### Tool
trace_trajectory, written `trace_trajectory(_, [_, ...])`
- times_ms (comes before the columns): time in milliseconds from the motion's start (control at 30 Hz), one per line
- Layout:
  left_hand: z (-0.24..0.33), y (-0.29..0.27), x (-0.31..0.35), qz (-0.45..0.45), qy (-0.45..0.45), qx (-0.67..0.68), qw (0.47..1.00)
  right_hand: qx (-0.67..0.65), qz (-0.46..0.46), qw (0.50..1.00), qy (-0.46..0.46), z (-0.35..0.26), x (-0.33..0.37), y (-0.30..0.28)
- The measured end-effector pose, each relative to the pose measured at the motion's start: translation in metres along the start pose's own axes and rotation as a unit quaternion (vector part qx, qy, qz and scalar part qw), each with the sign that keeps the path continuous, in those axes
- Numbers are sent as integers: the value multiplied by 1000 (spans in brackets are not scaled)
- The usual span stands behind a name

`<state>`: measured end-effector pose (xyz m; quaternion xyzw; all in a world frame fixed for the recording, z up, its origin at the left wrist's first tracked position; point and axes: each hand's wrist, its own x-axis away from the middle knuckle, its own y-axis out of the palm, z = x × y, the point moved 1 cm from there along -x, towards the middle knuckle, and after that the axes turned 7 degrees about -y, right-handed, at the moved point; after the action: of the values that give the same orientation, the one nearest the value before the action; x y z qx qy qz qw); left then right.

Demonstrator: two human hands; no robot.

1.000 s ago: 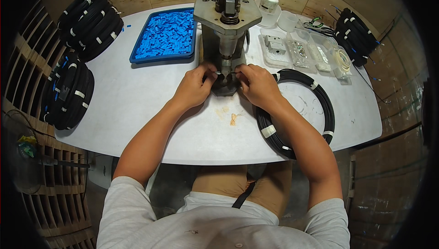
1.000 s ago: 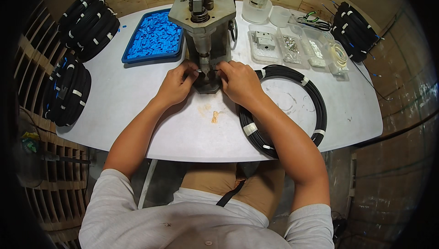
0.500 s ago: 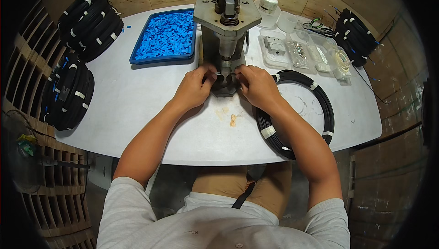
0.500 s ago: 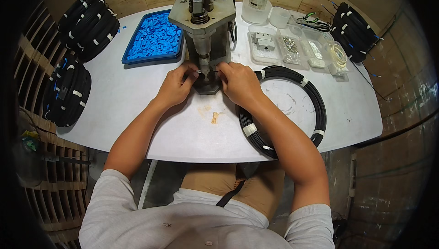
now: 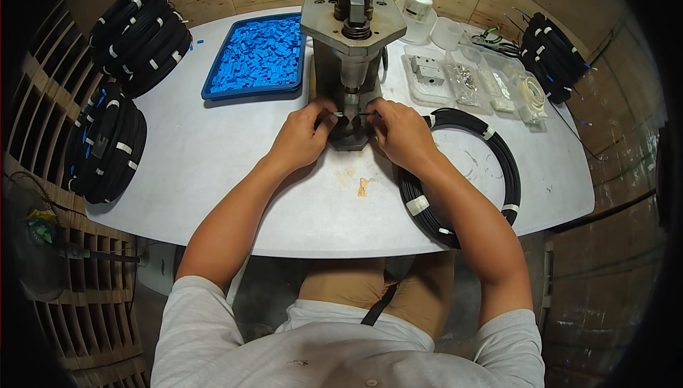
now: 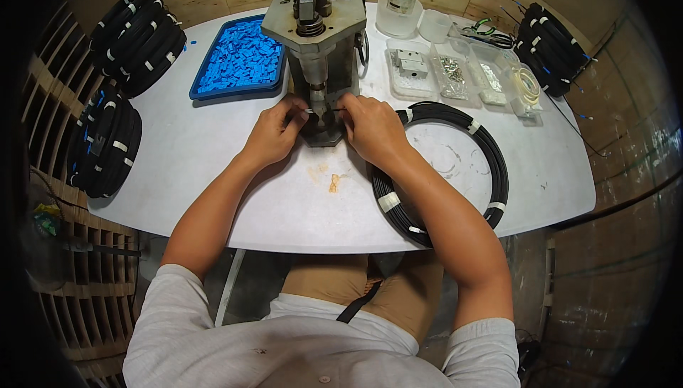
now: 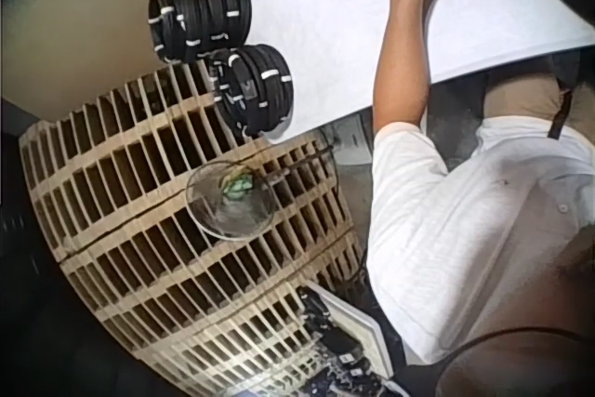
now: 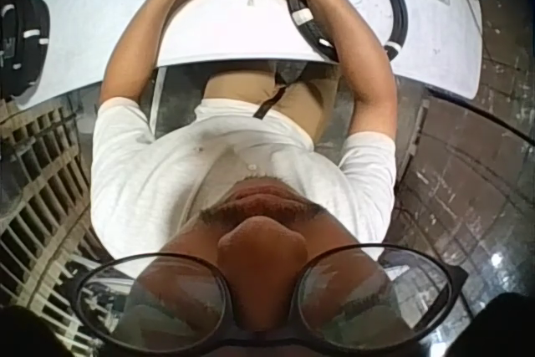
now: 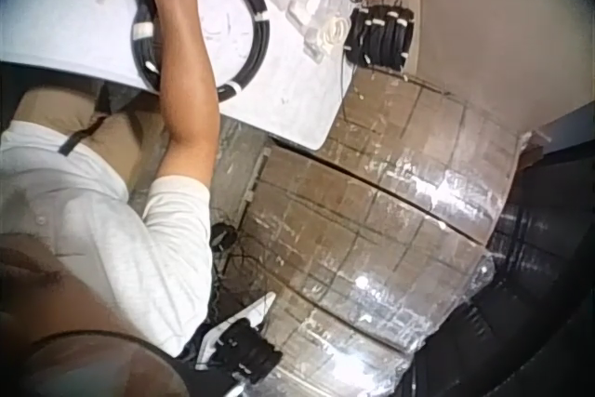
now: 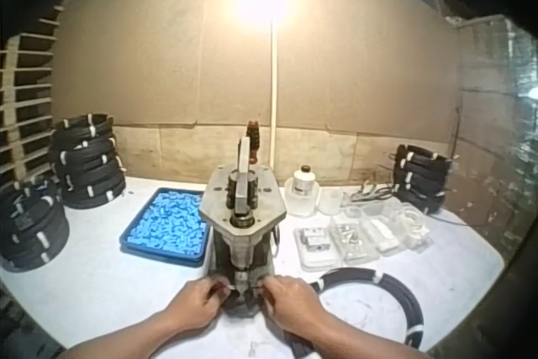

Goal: Crimping connectors onto the ends of a coiled electrical cable using an industrial press machine.

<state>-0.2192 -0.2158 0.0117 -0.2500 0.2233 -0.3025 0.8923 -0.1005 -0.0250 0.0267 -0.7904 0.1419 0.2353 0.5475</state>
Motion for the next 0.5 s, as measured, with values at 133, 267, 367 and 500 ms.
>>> trace_trajectory(133, [0,0,0,-1,-1,1,1000,3,2,1000,-2,2,0,1])
trace_trajectory(267, [0,0,0,-4,-3,2,1000,3,1,1000,-5,3,1,3])
trace_trajectory(367, [-1,0,0,-4,-5,4,1000,0,1,1000,-4,3,1,3])
trace_trajectory(500, [-1,0,0,-8,-7,2,1000,2,2,1000,-4,2,0,2])
